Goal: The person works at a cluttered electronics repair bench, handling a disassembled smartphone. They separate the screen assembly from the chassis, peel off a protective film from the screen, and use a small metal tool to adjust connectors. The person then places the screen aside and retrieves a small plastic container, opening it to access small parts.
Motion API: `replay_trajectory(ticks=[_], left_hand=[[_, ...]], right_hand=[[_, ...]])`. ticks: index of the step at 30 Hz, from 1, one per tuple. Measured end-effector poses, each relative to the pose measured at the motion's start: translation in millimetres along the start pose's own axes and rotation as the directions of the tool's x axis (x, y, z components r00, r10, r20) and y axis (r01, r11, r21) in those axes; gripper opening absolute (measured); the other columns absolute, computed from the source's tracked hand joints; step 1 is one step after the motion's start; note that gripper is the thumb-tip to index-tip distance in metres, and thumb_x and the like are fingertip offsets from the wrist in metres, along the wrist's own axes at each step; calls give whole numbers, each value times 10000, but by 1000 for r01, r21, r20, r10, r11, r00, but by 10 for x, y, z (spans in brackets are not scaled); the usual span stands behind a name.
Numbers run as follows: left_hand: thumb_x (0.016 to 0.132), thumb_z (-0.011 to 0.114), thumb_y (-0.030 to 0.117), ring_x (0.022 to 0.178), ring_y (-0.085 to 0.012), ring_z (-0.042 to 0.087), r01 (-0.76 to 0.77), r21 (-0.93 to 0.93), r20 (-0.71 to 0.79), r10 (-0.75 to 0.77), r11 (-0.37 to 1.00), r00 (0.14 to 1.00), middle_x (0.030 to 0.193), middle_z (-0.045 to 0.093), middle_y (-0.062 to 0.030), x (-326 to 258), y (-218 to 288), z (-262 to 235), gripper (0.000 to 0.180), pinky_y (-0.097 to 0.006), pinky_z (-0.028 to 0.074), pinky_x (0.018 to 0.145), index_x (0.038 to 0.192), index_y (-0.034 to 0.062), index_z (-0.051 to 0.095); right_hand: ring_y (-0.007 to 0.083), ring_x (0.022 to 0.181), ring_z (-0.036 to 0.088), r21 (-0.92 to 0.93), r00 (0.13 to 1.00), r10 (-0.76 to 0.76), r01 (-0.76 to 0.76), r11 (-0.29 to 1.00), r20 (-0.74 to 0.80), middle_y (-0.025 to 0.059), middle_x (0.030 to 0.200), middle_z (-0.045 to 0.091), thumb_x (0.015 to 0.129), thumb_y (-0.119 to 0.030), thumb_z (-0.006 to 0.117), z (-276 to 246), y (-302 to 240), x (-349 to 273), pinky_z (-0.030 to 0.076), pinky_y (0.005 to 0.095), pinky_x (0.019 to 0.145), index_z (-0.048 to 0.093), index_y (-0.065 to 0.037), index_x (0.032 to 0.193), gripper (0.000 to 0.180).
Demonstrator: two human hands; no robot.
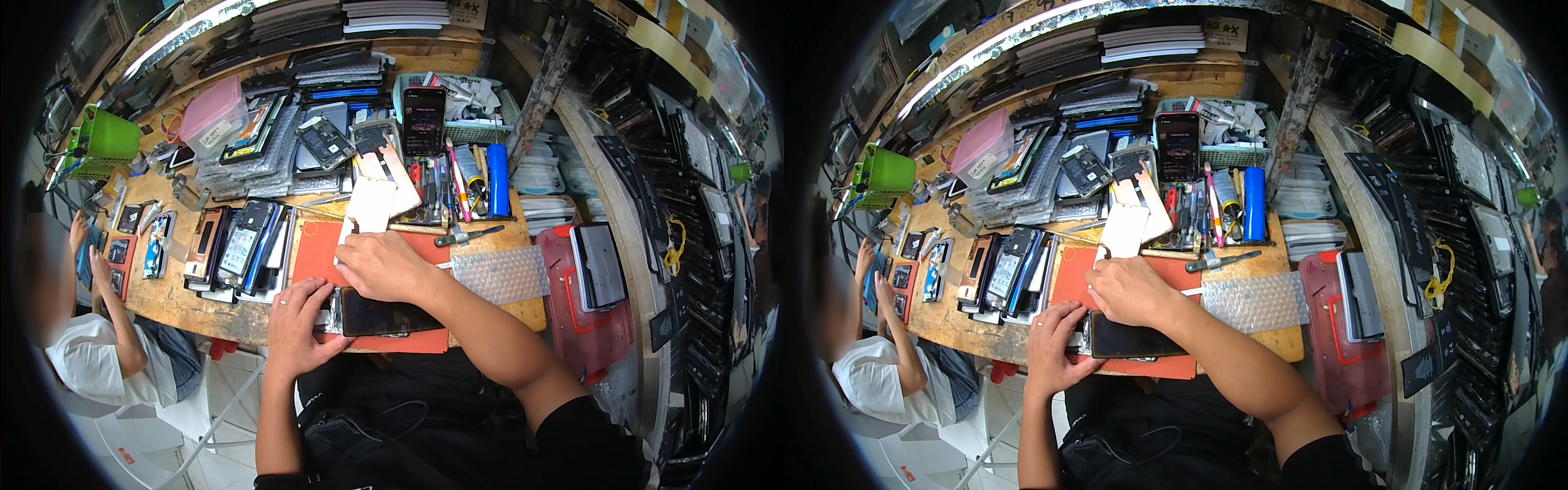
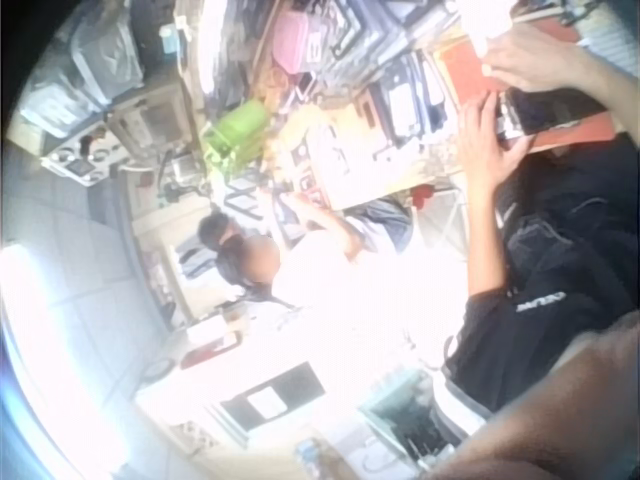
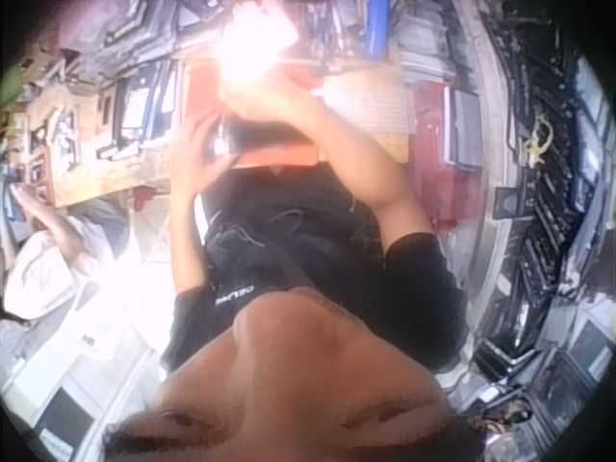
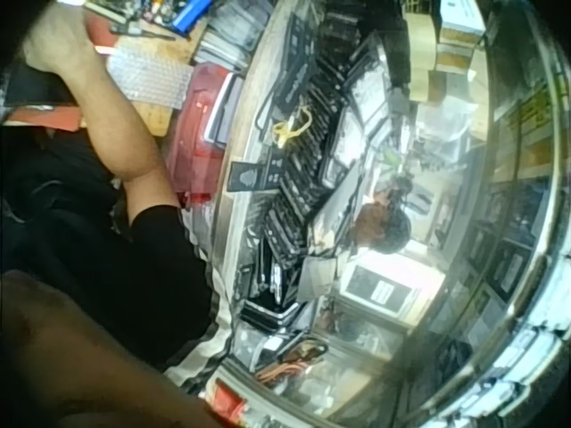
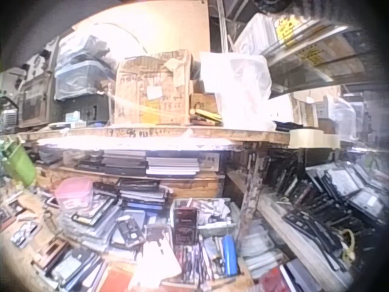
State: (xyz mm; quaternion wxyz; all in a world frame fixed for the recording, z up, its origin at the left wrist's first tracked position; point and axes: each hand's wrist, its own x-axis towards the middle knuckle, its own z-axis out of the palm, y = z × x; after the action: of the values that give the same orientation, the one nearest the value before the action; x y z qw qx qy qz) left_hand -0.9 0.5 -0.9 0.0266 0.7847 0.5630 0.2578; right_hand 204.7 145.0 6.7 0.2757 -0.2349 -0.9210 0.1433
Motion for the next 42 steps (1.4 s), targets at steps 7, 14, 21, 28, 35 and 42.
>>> replay_trajectory(ticks=[7,14,21,28,35,42], left_hand=[[698,916,432,1319,-374,611,0,-3,0,0,1000,1000,1415,654,-137,-2,-1,2,829,-523,453,1120,1401,61,679],[697,916,442,1317,-375,612,-6,-7,2,6,1000,1000,1415,656,-139,-1,-6,-2,848,-522,454,1123,1412,55,677],[698,913,452,1315,-374,614,-1,-6,-5,1,1000,1000,1416,657,-140,-8,-2,6,852,-524,455,1125,1413,55,678],[700,908,451,1321,-374,611,-4,-9,-1,4,1000,1000,1420,653,-139,0,1,-3,848,-526,453,1128,1415,58,676],[704,898,453,1339,-376,601,-7,-2,10,7,1000,1000,1430,644,-143,-12,-16,1,849,-530,449,1133,1422,60,668],[701,899,455,1341,-375,611,0,-2,7,0,1000,1000,1423,659,-138,-8,-13,7,836,-521,450,1138,1406,64,674]], right_hand=[[390,884,765,-14,1000,14,-13,1000,21,194,948,760,977,-162,694,-12,-9,-1,604,493,787,736,-4,951,165],[389,892,767,-10,1000,10,-10,1000,16,198,960,765,973,-170,705,-4,1,-5,601,497,797,735,-3,954,171],[390,881,767,-13,1000,13,-13,1000,26,200,959,766,969,-168,713,-14,-2,2,602,494,782,737,1,954,171],[389,875,767,-1,1000,14,-14,1000,17,202,955,766,967,-161,711,-4,7,-1,604,495,775,736,5,953,168],[386,884,767,-7,999,15,-15,1000,35,200,949,762,969,-156,701,-21,-5,7,604,494,781,736,6,952,167],[389,879,764,-19,1000,7,-6,1000,26,196,945,759,966,-156,705,-13,5,4,603,495,779,737,5,952,164]])
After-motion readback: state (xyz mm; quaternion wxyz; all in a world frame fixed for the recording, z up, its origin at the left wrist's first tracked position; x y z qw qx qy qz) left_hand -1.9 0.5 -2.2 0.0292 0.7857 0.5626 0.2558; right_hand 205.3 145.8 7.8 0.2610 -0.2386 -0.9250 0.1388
